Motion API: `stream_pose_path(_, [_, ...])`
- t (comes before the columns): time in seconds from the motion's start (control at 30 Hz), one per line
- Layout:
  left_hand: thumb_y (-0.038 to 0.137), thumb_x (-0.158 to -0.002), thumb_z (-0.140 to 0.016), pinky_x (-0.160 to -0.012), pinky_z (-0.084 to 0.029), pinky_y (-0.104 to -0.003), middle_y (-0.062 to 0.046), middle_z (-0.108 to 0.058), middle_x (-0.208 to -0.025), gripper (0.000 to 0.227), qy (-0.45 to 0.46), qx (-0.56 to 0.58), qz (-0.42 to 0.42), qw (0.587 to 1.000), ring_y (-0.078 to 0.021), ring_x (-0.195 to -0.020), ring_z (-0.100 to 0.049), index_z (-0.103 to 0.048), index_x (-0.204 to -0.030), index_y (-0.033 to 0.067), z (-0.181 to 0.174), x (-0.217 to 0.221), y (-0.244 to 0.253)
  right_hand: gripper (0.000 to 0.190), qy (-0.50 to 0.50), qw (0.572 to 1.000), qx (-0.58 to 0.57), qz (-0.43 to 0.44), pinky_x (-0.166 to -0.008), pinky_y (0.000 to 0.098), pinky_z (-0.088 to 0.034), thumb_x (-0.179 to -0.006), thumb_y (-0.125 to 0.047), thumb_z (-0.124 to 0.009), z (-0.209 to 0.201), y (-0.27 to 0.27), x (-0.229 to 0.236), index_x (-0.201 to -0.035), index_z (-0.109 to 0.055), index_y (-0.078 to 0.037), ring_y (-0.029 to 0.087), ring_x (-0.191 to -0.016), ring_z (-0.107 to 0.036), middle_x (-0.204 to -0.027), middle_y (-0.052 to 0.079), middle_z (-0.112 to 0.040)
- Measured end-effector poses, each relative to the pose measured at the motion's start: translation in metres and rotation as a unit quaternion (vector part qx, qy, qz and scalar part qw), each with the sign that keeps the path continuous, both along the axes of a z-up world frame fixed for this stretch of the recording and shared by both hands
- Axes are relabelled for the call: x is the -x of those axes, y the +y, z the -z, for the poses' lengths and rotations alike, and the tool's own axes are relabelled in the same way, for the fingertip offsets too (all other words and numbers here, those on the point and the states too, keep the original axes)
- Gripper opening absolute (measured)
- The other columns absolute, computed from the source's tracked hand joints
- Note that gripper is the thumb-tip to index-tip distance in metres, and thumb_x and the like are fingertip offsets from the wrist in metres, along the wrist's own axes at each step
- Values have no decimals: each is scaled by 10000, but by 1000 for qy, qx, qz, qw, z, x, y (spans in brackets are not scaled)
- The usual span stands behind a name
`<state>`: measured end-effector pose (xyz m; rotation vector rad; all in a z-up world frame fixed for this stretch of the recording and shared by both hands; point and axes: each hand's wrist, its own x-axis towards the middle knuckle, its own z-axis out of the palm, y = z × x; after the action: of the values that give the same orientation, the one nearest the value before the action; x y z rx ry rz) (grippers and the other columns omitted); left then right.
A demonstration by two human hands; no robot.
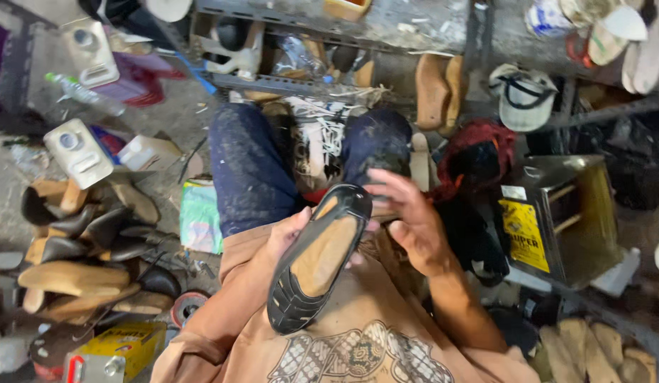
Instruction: The person uses a hammer and a metal tool to tap and shape the sole of a black sandal. They then pick up a black shoe upper and apply a white substance from a green packet to the inside edge of the shoe.
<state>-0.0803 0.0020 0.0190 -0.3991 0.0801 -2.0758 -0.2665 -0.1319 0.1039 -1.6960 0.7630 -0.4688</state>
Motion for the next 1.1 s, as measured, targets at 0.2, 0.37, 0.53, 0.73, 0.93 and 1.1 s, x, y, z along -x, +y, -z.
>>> stream_pose_path(0.2, [404, -949, -644, -1071, -462, -442, -198, -725, -1229, 544, -626, -213, -66, 747, -239, -1142, -634, -686, -1349, 38, -37, -20, -4, 591, -135, 988, -77, -10, -978, 426, -551, -885, -293, -753, 25, -1, -10, -1324, -605, 73, 271, -1142, -646, -1328, 220, -604])
stream_pose_path(0.37, [590, -674, -873, -1152, -330, -519, -239, -423, -1547, 1277, -713, 119, -116, 681, -300, -1398, -434, -193, -1640, 105, -21, -49, -10, 397, -6, 999, 18, -47, -1011, 499, -493, -1020, -328, -542, 20, -40, -19, -1256, -689, -45, 357, -1151, -636, -1199, 189, -664])
stream_pose_path(0.53, [439, -678, -865, -1109, -419, -448, -203, -536, -1495, 1141, -609, 21, -102, 786, -259, -1329, -520, -311, -1611, 84, -21, -49, -21, 322, 114, 934, 326, 87, -970, 548, -462, -1000, -191, -646, 72, -199, -8, -1270, -625, -15, 433, -1093, -626, -1167, 236, -663])
stream_pose_path(0.73, [142, -757, -634, -866, -566, -494, -283, -707, -1138, 745, -482, -134, -216, 839, -317, -967, -704, -502, -1466, -47, 41, -47, -11, 705, 354, 848, 358, 164, -921, 629, -512, -815, -143, -782, 104, -280, -17, -1440, -458, -103, 497, -1152, -587, -1257, 253, -537])
stream_pose_path(0.93, [285, -896, -687, -891, -285, -370, -82, -332, -1239, 883, -659, 7, -211, 722, -193, -1045, -336, -203, -1597, 56, -43, -67, -40, 311, 71, 934, 224, 269, -795, 334, -496, -879, -47, -566, 116, -275, 3, -1181, -535, -116, 219, -904, -622, -1076, 87, -623])
stream_pose_path(1.1, [81, -684, -857, -567, -592, -226, -166, -778, -955, 867, -674, -68, -266, 686, -140, -745, -748, -538, -1490, 86, -33, -63, -36, 271, 0, 984, 21, 177, -837, 400, -608, -1077, -195, -617, 45, -148, 3, -1172, -398, -65, 295, -876, -735, -925, 186, -684])
